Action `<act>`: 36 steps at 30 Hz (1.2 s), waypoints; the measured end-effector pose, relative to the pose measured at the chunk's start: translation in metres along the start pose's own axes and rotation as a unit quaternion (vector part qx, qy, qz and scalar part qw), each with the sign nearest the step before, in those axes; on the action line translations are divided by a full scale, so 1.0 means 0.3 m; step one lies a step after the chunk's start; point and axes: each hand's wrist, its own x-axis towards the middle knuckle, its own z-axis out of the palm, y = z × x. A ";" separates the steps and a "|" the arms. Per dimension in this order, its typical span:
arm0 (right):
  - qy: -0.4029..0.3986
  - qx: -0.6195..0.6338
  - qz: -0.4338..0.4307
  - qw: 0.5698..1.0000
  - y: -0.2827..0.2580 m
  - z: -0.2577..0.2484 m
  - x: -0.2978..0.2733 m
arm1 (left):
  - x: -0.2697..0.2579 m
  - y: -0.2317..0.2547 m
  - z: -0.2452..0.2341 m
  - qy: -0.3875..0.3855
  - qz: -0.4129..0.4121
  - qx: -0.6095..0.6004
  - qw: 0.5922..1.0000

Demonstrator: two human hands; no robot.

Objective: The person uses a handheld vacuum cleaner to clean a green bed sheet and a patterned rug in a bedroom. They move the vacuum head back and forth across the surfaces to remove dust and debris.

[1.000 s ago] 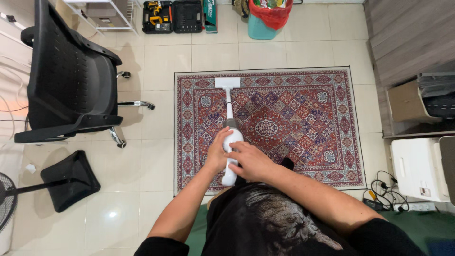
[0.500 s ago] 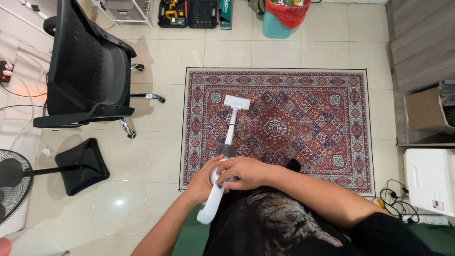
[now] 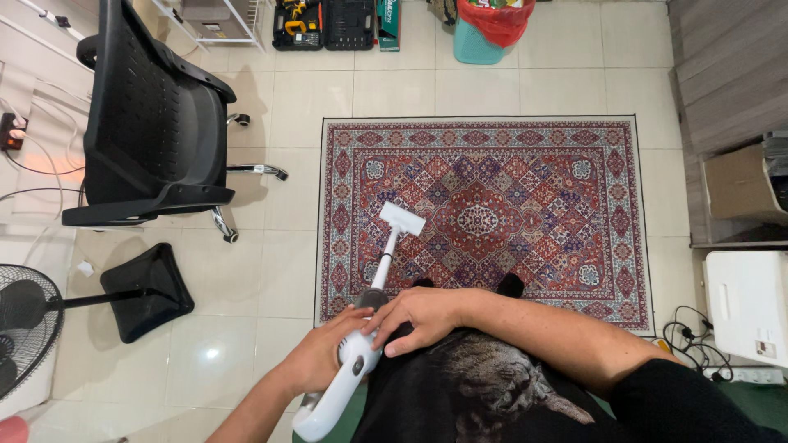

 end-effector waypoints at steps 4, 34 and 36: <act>0.003 0.016 0.015 1.000 0.005 -0.002 -0.003 | 0.019 0.015 -0.019 -0.032 0.032 0.021 0.999; 0.213 -0.186 0.313 0.907 0.151 0.016 -0.158 | 0.589 -0.069 0.074 0.053 0.271 0.085 0.957; 0.217 -0.201 0.344 0.891 0.159 0.012 -0.170 | 0.649 -0.061 0.079 0.057 0.240 0.078 0.966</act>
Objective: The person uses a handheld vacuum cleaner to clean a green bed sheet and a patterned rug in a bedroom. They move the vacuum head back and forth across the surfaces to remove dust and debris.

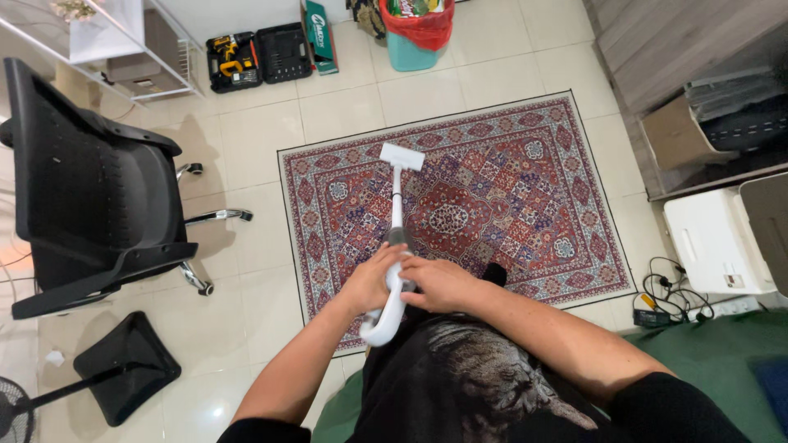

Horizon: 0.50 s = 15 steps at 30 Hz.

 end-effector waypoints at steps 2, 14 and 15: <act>0.007 -0.018 0.026 0.999 0.018 0.000 -0.005 | 0.052 -0.010 0.018 0.014 -0.033 -0.015 0.999; 0.145 0.216 0.247 0.934 0.201 0.055 -0.182 | 0.320 0.095 0.180 0.151 -0.181 -0.064 0.970; 0.116 0.245 0.285 0.919 0.187 0.045 -0.200 | 0.337 0.115 0.185 0.155 -0.186 -0.058 0.969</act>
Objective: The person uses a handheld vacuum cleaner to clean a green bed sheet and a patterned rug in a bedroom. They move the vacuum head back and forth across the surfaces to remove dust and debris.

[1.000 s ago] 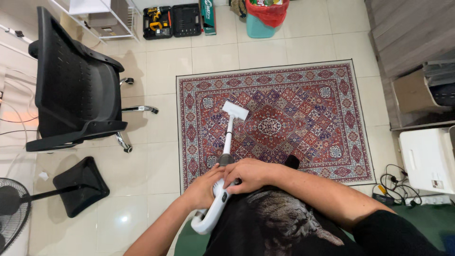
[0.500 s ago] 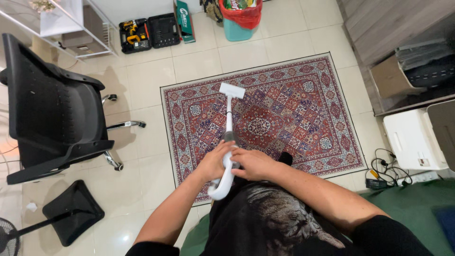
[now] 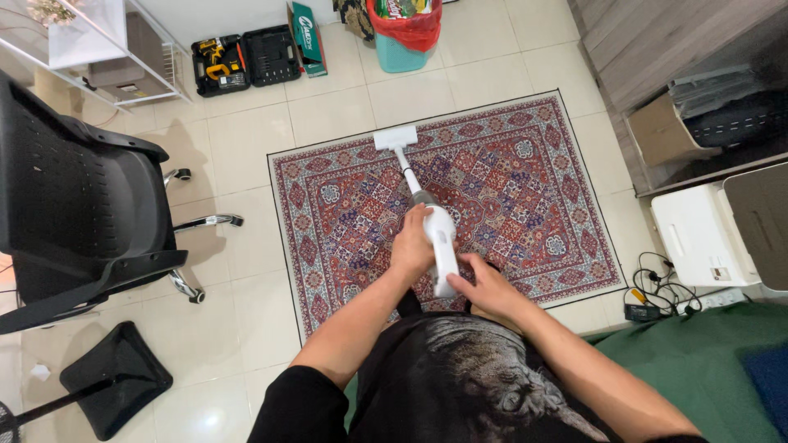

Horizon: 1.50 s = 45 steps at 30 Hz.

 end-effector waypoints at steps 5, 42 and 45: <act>0.038 -0.056 -0.079 0.995 0.000 -0.057 -0.107 | 0.010 0.109 0.019 0.000 -0.015 0.033 0.999; -0.133 0.208 -0.229 0.942 0.062 -0.104 -0.276 | -0.045 0.277 -0.084 -0.176 0.091 0.110 0.974; -0.152 0.227 -0.201 0.941 0.078 -0.088 -0.242 | -0.031 0.254 -0.078 -0.167 0.082 0.103 0.977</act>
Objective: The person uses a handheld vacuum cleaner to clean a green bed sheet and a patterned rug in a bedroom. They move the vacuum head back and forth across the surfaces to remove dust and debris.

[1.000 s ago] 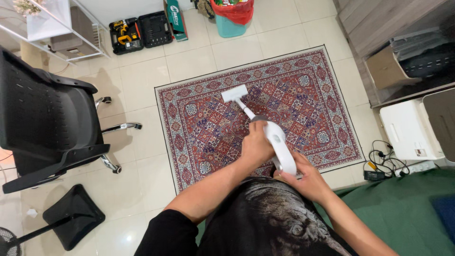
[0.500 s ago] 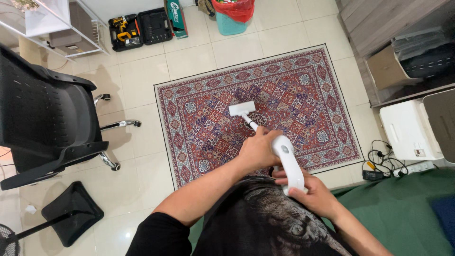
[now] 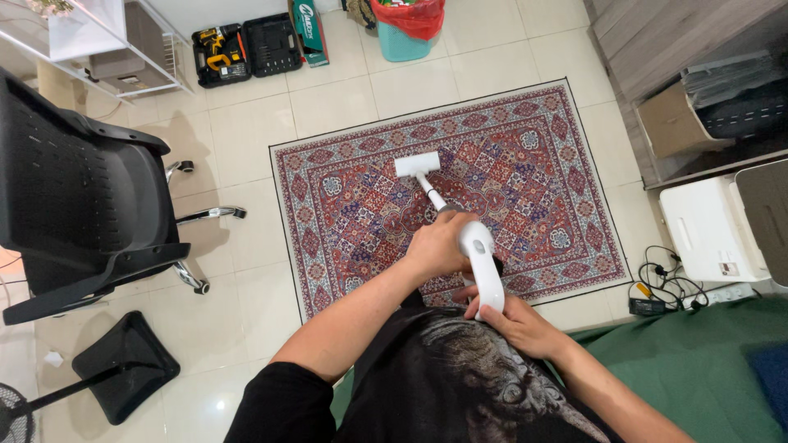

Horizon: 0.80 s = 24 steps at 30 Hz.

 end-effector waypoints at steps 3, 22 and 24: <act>-0.008 -0.015 0.014 1.000 0.023 -0.017 0.028 | 0.020 -0.022 0.001 -0.006 -0.018 -0.011 1.000; 0.036 -0.144 0.020 0.989 0.150 -0.190 0.226 | 0.121 -0.145 0.059 0.099 -0.114 -0.141 0.978; 0.037 -0.169 0.006 0.985 0.179 -0.212 0.241 | 0.139 -0.170 0.083 0.102 -0.113 -0.150 0.977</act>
